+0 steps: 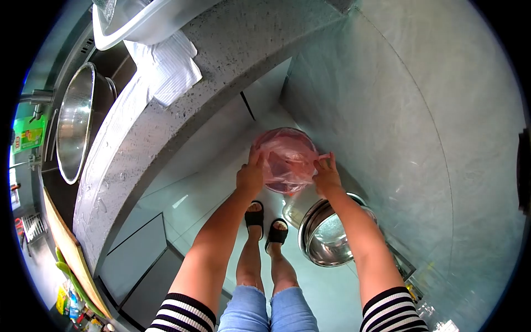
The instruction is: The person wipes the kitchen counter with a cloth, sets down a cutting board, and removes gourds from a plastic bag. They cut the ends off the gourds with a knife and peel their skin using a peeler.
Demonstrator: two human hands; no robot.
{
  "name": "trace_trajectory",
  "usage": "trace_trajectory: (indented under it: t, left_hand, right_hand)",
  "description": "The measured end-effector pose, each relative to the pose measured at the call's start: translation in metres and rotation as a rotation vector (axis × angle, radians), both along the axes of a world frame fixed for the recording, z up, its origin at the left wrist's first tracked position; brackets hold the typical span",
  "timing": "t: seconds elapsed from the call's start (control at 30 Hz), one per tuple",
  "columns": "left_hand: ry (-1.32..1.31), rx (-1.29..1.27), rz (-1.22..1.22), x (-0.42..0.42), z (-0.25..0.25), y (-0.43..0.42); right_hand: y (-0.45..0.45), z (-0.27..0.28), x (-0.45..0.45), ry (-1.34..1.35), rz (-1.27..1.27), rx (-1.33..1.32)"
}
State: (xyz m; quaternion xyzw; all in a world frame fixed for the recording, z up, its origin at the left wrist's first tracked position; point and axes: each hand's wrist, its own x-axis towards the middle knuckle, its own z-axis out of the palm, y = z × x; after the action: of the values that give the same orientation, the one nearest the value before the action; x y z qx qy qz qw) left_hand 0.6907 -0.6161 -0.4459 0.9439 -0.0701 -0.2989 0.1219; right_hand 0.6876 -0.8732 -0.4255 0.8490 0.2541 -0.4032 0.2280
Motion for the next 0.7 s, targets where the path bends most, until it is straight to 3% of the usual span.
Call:
trace_trajectory:
  t: [0.1, 0.3, 0.5, 0.6, 0.7]
  left_hand:
    - [0.048, 0.008, 0.082, 0.009, -0.003, -0.005]
    - [0.104, -0.020, 0.099, 0.021, 0.032, -0.004]
    - [-0.115, -0.017, -0.005, 0.010, 0.063, 0.004]
    - [-0.111, -0.047, 0.044, 0.002, 0.080, 0.008]
    - [-0.145, -0.128, 0.076, -0.017, 0.092, 0.017]
  right_hand:
    - [-0.011, 0.016, -0.005, 0.050, -0.070, 0.086]
    - [0.000, 0.008, -0.010, -0.174, -0.156, 0.460]
    - [0.027, 0.037, -0.004, -0.276, -0.330, 0.456]
    - [0.031, 0.056, -0.014, -0.563, -0.382, 0.576]
    - [0.027, 0.094, -0.011, -0.208, -0.815, 0.805]
